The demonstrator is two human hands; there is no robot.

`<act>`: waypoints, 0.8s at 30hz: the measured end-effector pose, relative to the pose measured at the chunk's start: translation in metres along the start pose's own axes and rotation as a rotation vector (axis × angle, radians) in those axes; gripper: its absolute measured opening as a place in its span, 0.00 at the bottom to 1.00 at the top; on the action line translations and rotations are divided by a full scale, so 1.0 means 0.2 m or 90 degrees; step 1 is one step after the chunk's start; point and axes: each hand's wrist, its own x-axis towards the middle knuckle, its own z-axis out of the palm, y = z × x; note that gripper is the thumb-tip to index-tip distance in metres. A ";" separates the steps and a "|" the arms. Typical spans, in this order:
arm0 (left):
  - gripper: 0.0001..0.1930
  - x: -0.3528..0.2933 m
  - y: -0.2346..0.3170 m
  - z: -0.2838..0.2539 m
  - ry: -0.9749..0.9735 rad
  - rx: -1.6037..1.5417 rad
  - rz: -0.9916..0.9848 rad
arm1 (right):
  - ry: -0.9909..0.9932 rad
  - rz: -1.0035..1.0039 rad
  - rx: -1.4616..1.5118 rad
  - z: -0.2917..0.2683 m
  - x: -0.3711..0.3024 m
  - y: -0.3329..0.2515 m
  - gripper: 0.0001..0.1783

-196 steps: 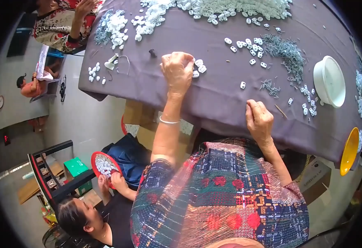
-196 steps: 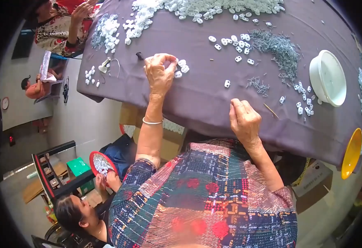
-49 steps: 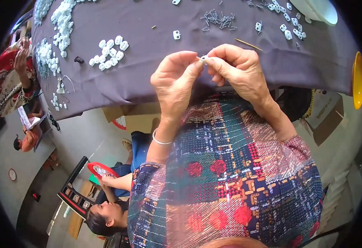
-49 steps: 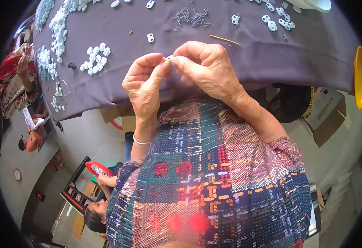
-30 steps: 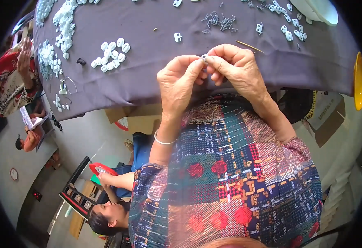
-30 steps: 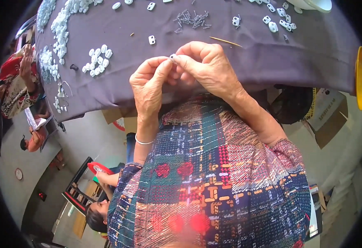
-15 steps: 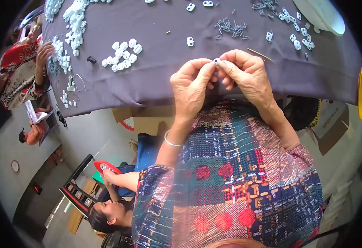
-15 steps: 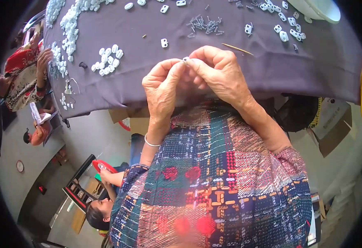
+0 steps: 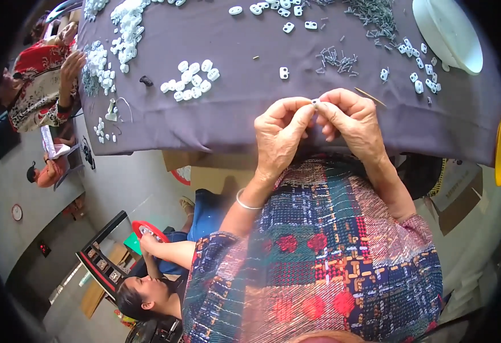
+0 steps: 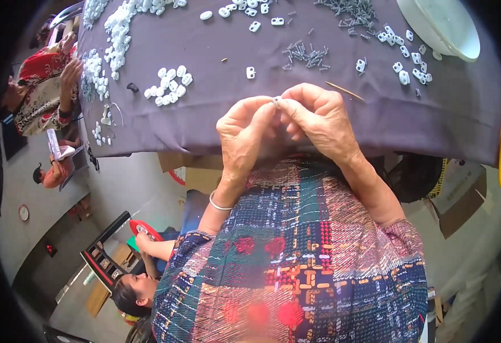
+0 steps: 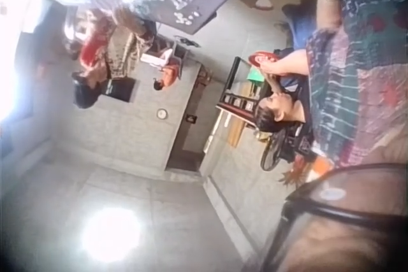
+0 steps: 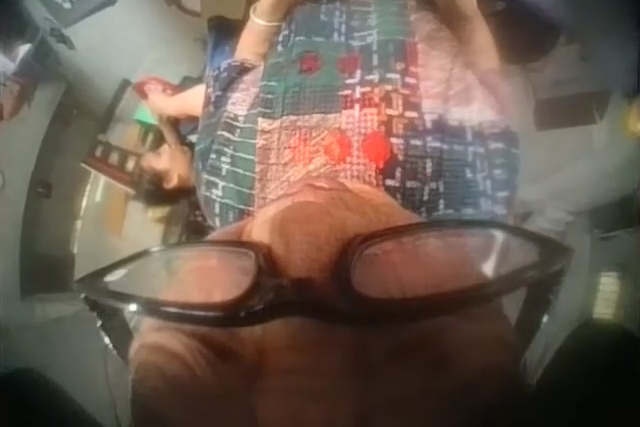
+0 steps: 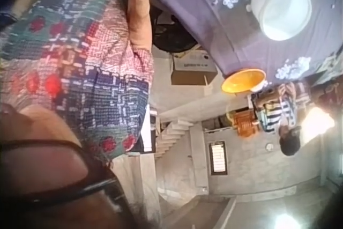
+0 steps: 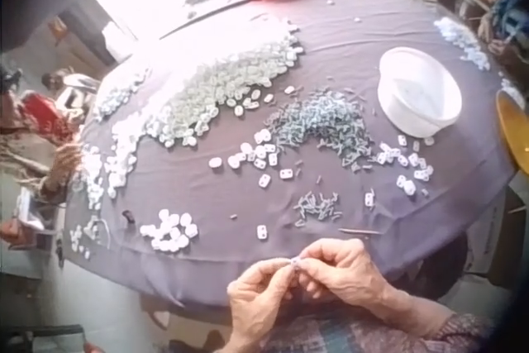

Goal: The person assembles small plastic items by hand by picking up plastic pieces and springs, inserting the springs into the plastic pieces, and pressing the parts together.

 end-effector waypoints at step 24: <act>0.08 0.83 0.21 -0.04 0.124 0.655 0.570 | -0.007 -0.013 0.041 -0.01 0.00 0.01 0.06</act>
